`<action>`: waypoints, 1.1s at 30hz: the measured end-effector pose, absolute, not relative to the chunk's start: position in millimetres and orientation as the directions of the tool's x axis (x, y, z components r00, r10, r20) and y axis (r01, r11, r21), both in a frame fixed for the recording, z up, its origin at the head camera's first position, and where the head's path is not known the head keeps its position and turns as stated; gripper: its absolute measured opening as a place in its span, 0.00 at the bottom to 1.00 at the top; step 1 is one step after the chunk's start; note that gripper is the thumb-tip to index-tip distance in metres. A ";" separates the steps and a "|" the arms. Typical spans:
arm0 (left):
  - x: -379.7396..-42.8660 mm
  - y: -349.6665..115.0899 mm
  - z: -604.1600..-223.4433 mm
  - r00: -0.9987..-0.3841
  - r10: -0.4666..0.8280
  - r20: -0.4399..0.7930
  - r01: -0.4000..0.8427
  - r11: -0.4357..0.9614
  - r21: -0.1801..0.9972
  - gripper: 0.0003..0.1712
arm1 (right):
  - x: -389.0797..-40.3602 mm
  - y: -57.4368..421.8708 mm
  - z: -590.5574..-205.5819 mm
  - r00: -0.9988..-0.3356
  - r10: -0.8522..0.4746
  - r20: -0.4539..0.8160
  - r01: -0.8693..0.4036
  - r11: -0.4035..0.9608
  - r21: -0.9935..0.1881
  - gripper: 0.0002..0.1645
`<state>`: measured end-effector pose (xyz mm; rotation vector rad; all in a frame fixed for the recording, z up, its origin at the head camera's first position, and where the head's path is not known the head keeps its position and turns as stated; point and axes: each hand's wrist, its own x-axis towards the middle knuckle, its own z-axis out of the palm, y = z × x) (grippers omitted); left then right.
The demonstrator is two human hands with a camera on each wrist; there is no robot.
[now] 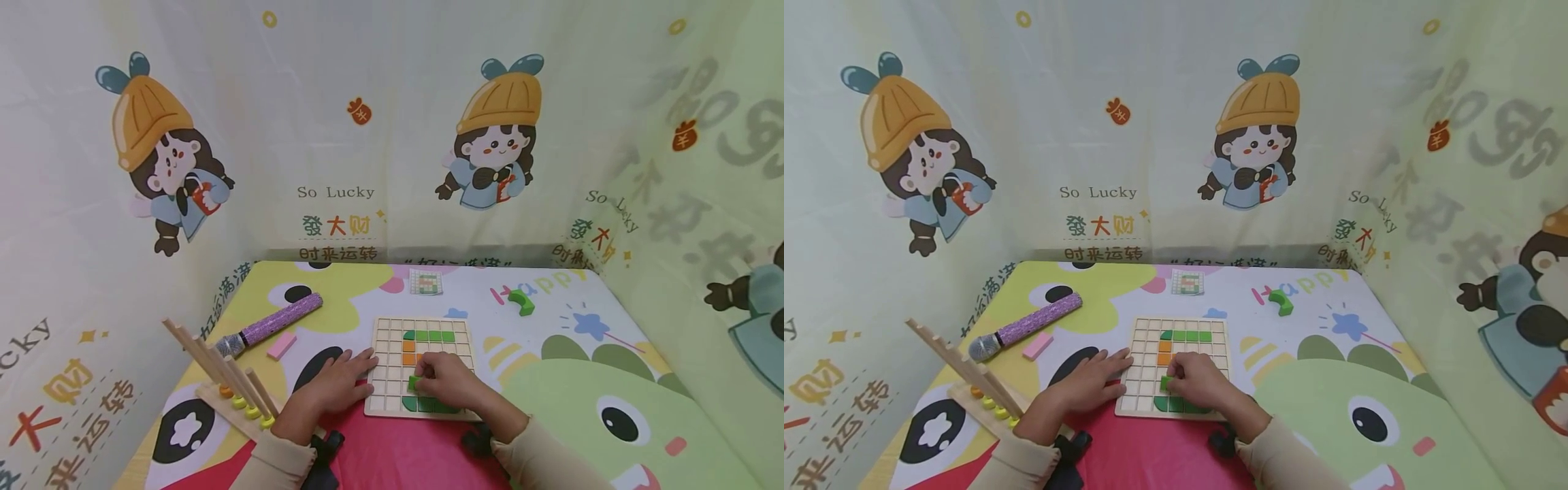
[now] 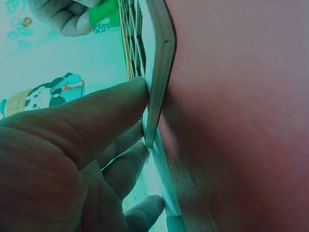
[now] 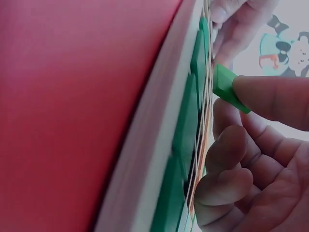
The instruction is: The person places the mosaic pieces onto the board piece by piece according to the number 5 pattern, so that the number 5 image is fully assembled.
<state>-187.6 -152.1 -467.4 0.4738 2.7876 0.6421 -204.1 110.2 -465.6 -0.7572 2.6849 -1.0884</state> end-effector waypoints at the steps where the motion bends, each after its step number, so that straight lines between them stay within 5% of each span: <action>1: -187.7 -152.0 -467.4 -0.918 0.363 -0.159 0.256 0.851 0.459 0.36 | -203.5 108.2 -465.5 -0.857 -0.512 0.055 -0.410 0.613 -0.675 0.04; 24: -184.7 -149.4 -465.9 -0.918 0.360 -0.166 0.252 0.853 0.456 0.37 | -201.3 96.8 -467.0 -0.854 -0.517 0.050 -0.451 0.690 -0.566 0.05; 33: -186.1 -148.9 -468.2 -0.917 0.364 -0.166 0.258 0.855 0.449 0.37 | -195.1 91.7 -468.3 -0.857 -0.507 0.090 -0.492 0.756 -0.432 0.06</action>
